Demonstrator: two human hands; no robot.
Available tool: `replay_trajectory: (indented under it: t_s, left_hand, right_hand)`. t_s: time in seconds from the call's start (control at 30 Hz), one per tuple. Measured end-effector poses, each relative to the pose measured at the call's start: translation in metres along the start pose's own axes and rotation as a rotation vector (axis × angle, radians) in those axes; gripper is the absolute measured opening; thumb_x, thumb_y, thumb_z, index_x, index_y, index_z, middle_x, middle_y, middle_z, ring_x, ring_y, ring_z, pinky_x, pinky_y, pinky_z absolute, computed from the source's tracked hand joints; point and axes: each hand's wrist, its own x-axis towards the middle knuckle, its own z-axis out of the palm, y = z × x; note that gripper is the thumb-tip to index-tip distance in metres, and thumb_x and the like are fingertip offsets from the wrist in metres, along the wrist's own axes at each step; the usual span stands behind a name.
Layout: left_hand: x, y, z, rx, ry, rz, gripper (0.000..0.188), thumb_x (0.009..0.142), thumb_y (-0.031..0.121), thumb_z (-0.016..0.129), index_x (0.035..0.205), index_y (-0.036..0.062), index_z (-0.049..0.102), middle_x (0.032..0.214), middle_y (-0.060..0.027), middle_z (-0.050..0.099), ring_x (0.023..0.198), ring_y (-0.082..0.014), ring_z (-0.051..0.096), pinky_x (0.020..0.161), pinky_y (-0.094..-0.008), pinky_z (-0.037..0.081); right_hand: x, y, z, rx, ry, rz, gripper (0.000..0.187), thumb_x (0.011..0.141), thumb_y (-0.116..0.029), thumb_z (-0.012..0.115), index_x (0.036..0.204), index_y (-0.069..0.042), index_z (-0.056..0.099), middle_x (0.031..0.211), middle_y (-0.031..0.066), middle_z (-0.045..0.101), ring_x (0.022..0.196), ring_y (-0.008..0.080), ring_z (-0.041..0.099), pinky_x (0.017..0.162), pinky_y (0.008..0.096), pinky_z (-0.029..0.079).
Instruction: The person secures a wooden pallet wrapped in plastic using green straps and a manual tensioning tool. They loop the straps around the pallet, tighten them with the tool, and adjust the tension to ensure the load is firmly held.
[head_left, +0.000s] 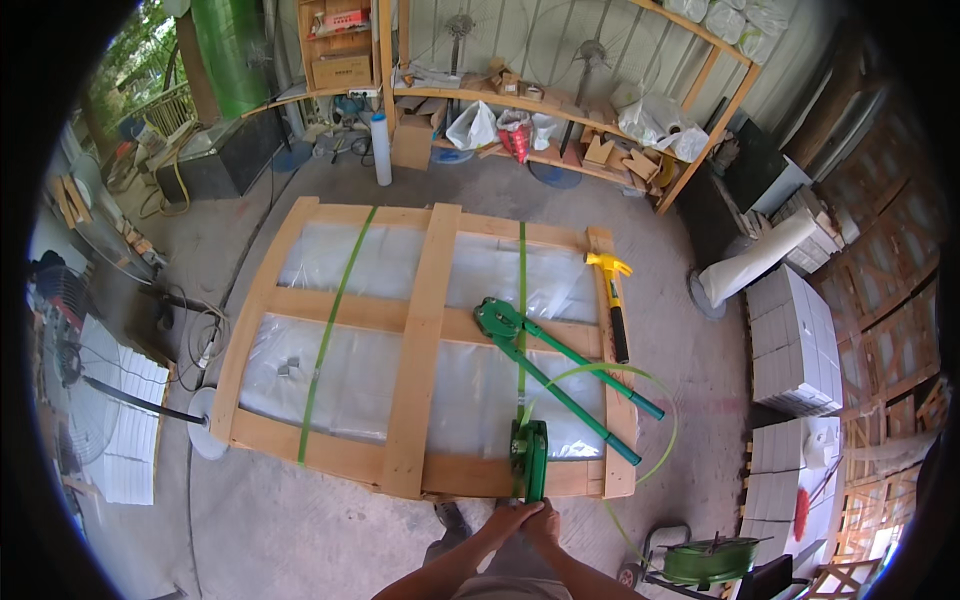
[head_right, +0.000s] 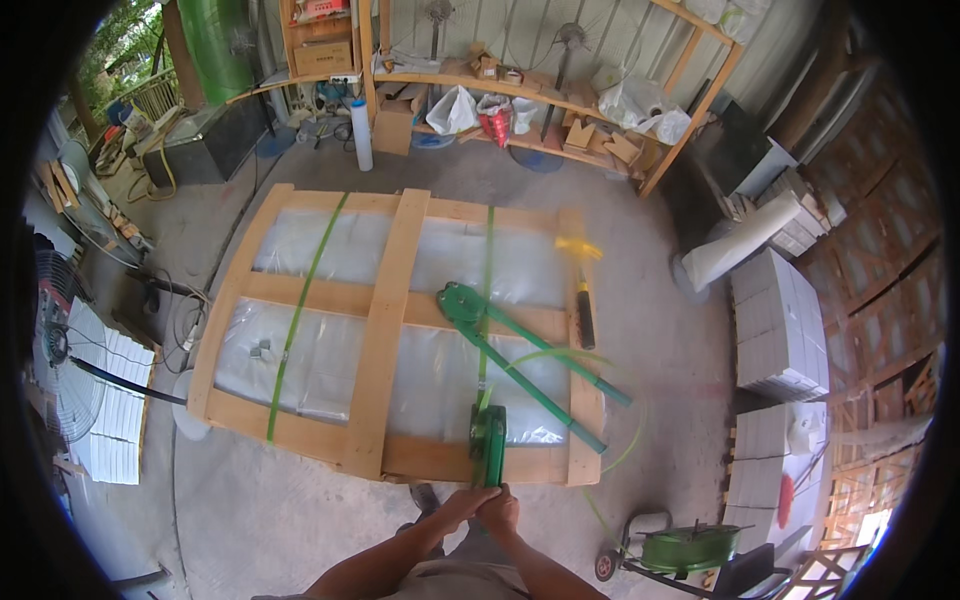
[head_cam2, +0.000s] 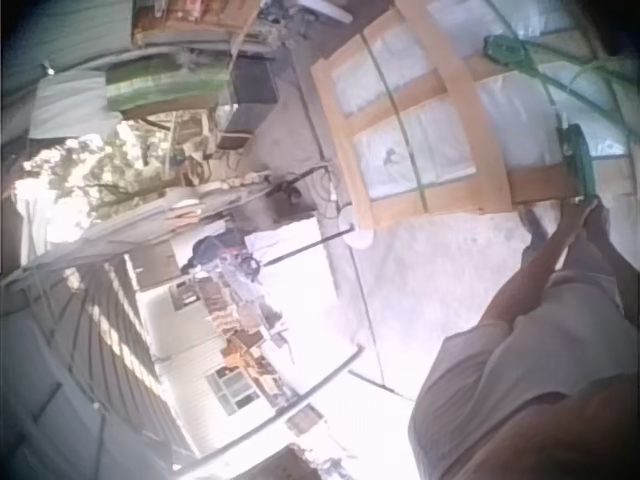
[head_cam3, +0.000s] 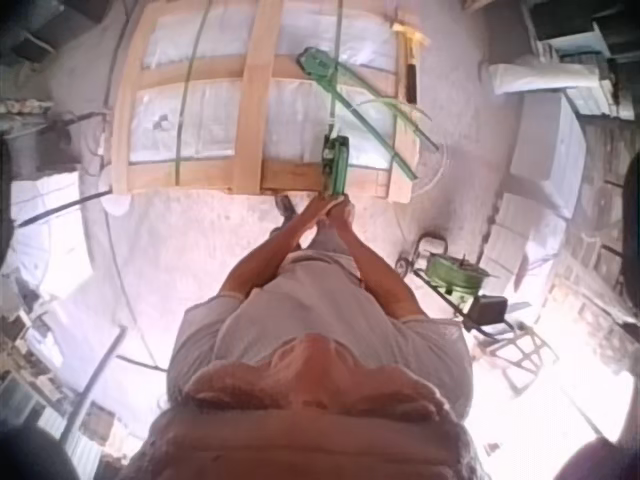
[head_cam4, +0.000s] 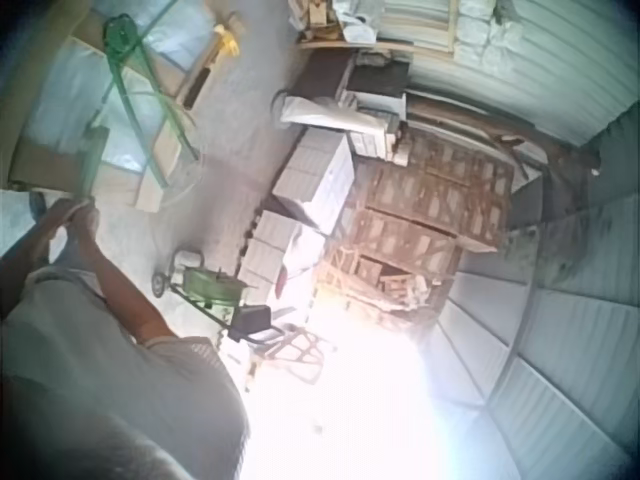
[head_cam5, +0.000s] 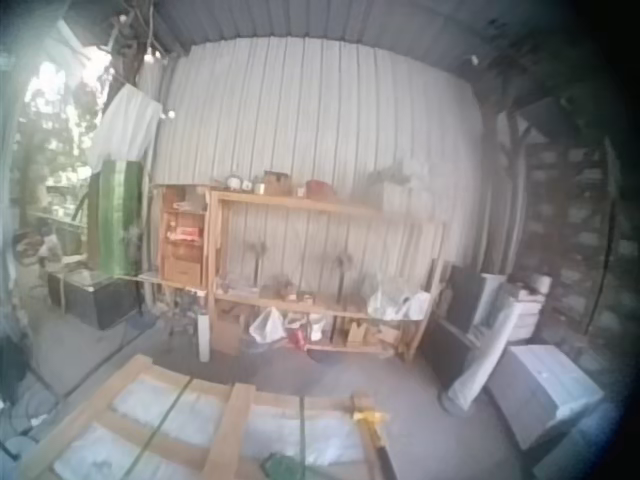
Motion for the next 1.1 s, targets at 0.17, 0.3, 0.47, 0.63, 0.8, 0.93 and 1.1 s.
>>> replay_trajectory:
  t_s: [0.17,0.3,0.47,0.63,0.8,0.93,1.1]
  left_hand:
    - [-0.001,-0.001,0.004,0.019,0.053,-0.095,0.06,0.073,0.059,0.066,0.087,0.0006,0.065,0.071,-0.0066,0.061,0.062,-0.0142,0.056,0.052,-0.0258,0.04]
    - [-0.001,0.003,0.004,-0.054,0.015,-0.127,0.062,0.075,0.058,0.065,0.094,-0.0012,0.065,0.076,-0.0074,0.063,0.063,-0.0142,0.057,0.053,-0.0252,0.043]
    - [-0.003,-0.003,0.025,-0.236,0.028,-0.102,0.058,0.079,0.056,0.063,0.09,-0.0009,0.064,0.072,-0.0047,0.06,0.058,-0.0126,0.053,0.049,-0.026,0.039]
    - [0.008,-0.005,0.03,-0.211,-0.023,-0.124,0.047,0.089,0.046,0.054,0.098,0.0003,0.061,0.088,-0.0047,0.063,0.075,-0.015,0.058,0.066,-0.0266,0.046]
    - [0.032,-0.035,0.035,-0.561,-0.134,-0.013,0.038,0.095,0.038,0.049,0.103,0.0018,0.057,0.09,-0.0025,0.06,0.072,-0.0117,0.055,0.061,-0.0259,0.044]
    - [0.017,0.014,0.102,-0.812,-0.33,0.194,0.041,0.091,0.045,0.052,0.096,0.0053,0.059,0.075,0.0003,0.059,0.067,-0.0125,0.056,0.061,-0.0241,0.043]
    - [-0.033,0.094,0.164,-0.7,-0.375,-0.054,0.037,0.091,0.049,0.049,0.093,0.0126,0.055,0.08,-0.003,0.059,0.073,-0.0116,0.054,0.065,-0.0287,0.043]
  right_hand:
    - [0.001,0.0,-0.009,0.226,-0.137,-0.02,0.036,0.078,-0.028,0.062,0.099,0.0,0.054,0.088,0.0277,0.064,0.088,0.0441,0.062,0.073,0.0482,0.049]
    - [0.001,-0.004,-0.02,0.026,-0.17,-0.128,0.033,0.081,-0.023,0.053,0.1,0.004,0.053,0.091,0.0294,0.062,0.092,0.0438,0.061,0.077,0.0492,0.049]
    - [0.011,-0.012,-0.051,-0.069,-0.304,-0.158,0.034,0.081,-0.024,0.048,0.1,0.005,0.053,0.103,0.032,0.059,0.102,0.0432,0.057,0.087,0.0478,0.046]
    - [0.016,-0.019,-0.071,-0.098,-0.351,-0.078,0.04,0.081,-0.025,0.049,0.105,0.007,0.053,0.106,0.0309,0.059,0.104,0.0422,0.057,0.088,0.0465,0.046]
    - [0.015,-0.02,-0.074,-0.17,-0.384,-0.111,0.047,0.08,-0.028,0.051,0.111,0.007,0.05,0.108,0.0296,0.058,0.104,0.0419,0.057,0.089,0.0458,0.046]
    - [0.041,-0.026,-0.117,-0.509,-0.291,-0.328,0.038,0.076,-0.031,0.055,0.092,0.004,0.06,0.092,0.0243,0.064,0.092,0.0374,0.063,0.081,0.0452,0.05]
    - [0.046,-0.038,-0.216,-0.728,-0.288,-0.52,0.031,0.077,-0.032,0.058,0.08,-0.003,0.066,0.084,0.0193,0.066,0.079,0.0332,0.066,0.067,0.0394,0.052]
